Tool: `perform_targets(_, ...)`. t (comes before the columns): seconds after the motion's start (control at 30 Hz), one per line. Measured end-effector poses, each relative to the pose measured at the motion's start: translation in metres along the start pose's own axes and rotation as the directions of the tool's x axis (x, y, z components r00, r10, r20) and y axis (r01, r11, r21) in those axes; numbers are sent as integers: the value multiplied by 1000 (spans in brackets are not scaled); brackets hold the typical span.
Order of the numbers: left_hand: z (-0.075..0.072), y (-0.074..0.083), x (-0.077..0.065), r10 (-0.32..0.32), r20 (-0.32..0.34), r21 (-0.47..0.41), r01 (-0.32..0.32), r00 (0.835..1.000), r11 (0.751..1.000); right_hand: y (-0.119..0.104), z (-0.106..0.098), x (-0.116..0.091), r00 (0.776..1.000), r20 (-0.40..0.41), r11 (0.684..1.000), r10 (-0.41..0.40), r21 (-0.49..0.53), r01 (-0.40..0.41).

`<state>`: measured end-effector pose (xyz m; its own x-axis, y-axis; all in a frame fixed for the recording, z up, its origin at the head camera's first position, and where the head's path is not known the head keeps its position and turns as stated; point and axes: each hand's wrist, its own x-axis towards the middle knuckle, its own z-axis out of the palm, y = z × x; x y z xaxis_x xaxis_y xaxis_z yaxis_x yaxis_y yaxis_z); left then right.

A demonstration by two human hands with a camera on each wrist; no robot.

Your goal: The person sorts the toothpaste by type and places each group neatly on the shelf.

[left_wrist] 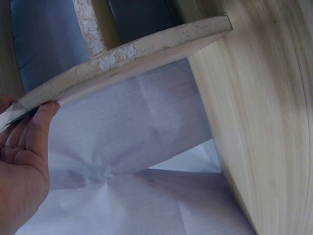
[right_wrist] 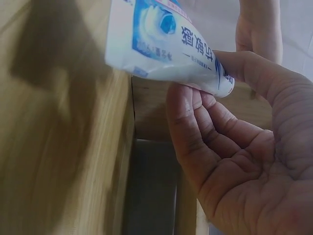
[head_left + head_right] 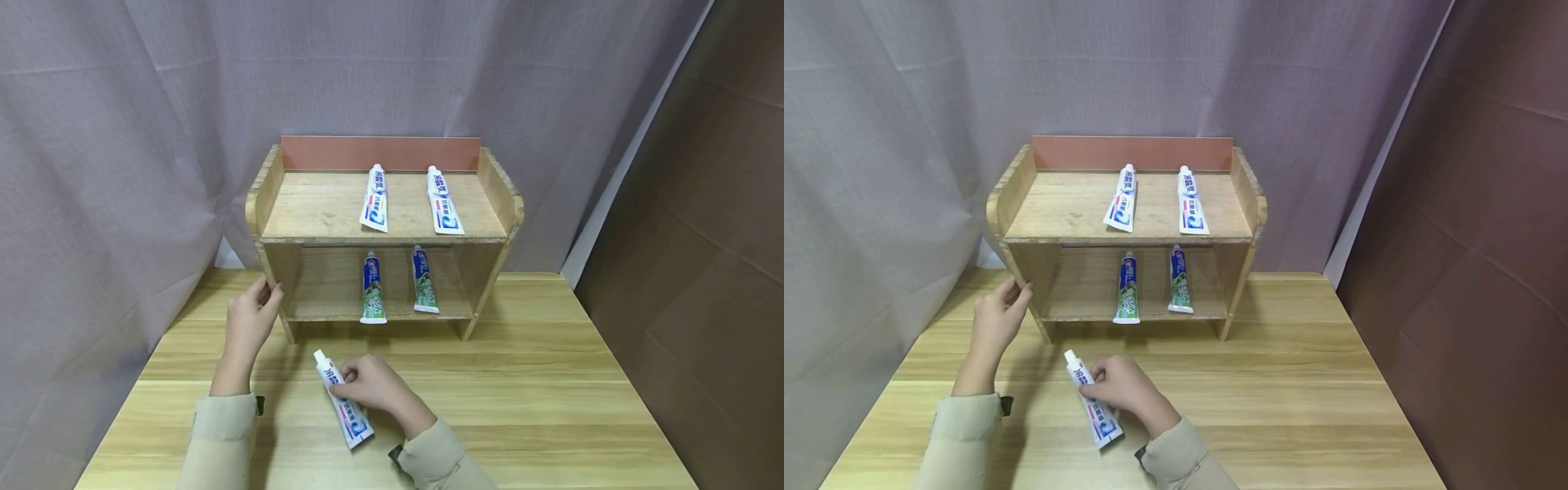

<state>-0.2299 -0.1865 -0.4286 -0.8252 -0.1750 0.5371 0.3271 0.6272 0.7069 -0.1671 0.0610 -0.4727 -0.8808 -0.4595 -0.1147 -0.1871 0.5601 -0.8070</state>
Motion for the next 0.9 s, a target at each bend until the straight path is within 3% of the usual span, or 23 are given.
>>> perform_targets(0.9, -1, 3, 0, -14, 10, 2, 14, 1000, 1000, -14, -15, 6, 998, -43, 998, -56, 15, 57)
